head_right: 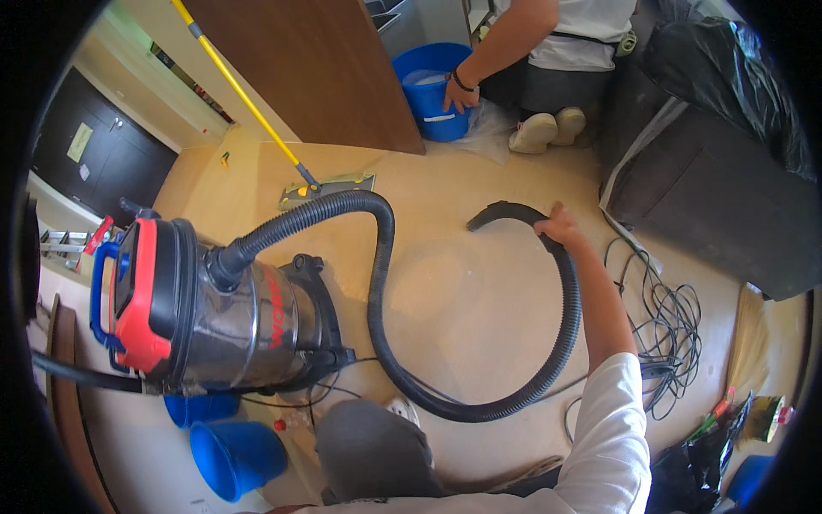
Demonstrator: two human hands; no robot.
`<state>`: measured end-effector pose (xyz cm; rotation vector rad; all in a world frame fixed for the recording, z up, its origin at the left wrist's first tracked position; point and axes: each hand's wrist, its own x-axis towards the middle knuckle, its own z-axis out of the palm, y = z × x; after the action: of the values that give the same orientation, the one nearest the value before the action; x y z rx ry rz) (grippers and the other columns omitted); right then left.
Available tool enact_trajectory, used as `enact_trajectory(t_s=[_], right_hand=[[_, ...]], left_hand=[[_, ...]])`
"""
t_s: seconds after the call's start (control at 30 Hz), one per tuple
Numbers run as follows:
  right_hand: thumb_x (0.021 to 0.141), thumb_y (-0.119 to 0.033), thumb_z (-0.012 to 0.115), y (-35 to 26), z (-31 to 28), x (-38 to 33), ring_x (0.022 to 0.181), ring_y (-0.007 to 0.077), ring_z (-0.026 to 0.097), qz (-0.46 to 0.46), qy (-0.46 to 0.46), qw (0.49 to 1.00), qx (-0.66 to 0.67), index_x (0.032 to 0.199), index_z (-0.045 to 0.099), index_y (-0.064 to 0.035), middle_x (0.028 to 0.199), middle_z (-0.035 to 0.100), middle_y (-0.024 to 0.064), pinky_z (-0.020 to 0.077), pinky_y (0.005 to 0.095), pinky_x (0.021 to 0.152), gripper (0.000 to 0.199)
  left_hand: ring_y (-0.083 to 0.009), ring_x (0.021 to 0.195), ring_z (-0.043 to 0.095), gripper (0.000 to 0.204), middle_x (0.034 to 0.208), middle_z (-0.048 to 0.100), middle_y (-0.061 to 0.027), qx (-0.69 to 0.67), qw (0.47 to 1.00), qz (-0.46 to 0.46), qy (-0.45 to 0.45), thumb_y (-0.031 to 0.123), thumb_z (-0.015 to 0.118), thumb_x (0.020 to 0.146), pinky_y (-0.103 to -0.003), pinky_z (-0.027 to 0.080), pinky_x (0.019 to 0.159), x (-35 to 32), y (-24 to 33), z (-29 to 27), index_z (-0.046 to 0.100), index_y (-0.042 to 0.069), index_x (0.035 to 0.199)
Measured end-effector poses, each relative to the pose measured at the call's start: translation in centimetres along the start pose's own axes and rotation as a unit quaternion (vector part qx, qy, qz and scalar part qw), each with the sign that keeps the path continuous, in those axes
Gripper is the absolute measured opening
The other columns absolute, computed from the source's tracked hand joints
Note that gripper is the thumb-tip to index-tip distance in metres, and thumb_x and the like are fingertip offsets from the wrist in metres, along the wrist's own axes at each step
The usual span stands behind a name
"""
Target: The person organizes a vacuum hose and power cord on the floor, then attaches a yellow nozzle to the end of the hose.
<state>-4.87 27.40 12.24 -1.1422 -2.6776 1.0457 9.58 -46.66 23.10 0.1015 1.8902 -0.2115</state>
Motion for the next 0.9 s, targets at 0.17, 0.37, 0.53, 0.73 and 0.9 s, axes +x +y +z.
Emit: enact_trajectory(t_s=[0.17,0.37,0.53,0.73,0.9], right_hand=[[0.057,-0.022,0.067,-10.3,5.6,0.1,0.088,0.0325,0.056,-0.075,0.096,0.992,-0.019,0.106,0.051,-0.0038,0.094,0.056,0.0175,0.0456,0.0397,0.076,0.055],[0.061,-0.018,0.063,-15.3,8.6,1.0,0.087,0.0308,0.057,-0.078,-0.020,0.995,-0.058,0.110,0.055,-0.0094,0.097,0.053,0.0162,0.0460,0.0400,0.078,0.050],[0.061,-0.018,0.062,-15.5,8.9,2.8,0.086,0.0325,0.057,-0.118,0.029,0.990,-0.071,0.110,0.056,-0.0073,0.096,0.052,0.0178,0.0466,0.0384,0.077,0.050],[0.062,-0.018,0.066,-17.4,13.6,8.0,0.094,0.0354,0.052,-0.186,0.054,0.978,-0.078,0.111,0.049,-0.0061,0.103,0.048,0.0183,0.0454,0.0420,0.079,0.053],[0.066,-0.016,0.064,-19.4,18.4,11.8,0.093,0.0371,0.052,-0.224,0.067,0.969,-0.083,0.117,0.041,-0.0091,0.102,0.049,0.0187,0.0458,0.0435,0.078,0.057]], left_hand=[[-0.0315,0.083,0.060,0.039,0.107,0.059,-0.0148,0.024,0.999,0.026,-0.037,0.027,0.050,0.085,-0.040,0.048,0.070,5.1,-2.7,-3.3,0.050,0.005,0.117],[-0.0313,0.082,0.060,0.041,0.108,0.058,-0.0145,0.088,0.990,0.068,-0.083,0.028,0.050,0.084,-0.040,0.048,0.070,9.7,-5.3,-5.5,0.050,0.005,0.118],[-0.0312,0.082,0.060,0.042,0.109,0.058,-0.0142,0.138,0.980,0.091,-0.107,0.029,0.050,0.084,-0.040,0.048,0.069,11.6,-6.1,-5.9,0.049,0.005,0.119],[-0.0330,0.095,0.058,0.046,0.114,0.056,-0.0152,0.129,0.988,0.020,-0.080,0.042,0.044,0.085,-0.043,0.045,0.079,10.0,-0.3,-13.3,0.057,0.006,0.110],[-0.0318,0.098,0.057,0.047,0.112,0.057,-0.0158,0.010,0.999,-0.016,0.029,0.043,0.046,0.085,-0.042,0.044,0.082,8.1,3.6,-17.6,0.057,0.006,0.111]])
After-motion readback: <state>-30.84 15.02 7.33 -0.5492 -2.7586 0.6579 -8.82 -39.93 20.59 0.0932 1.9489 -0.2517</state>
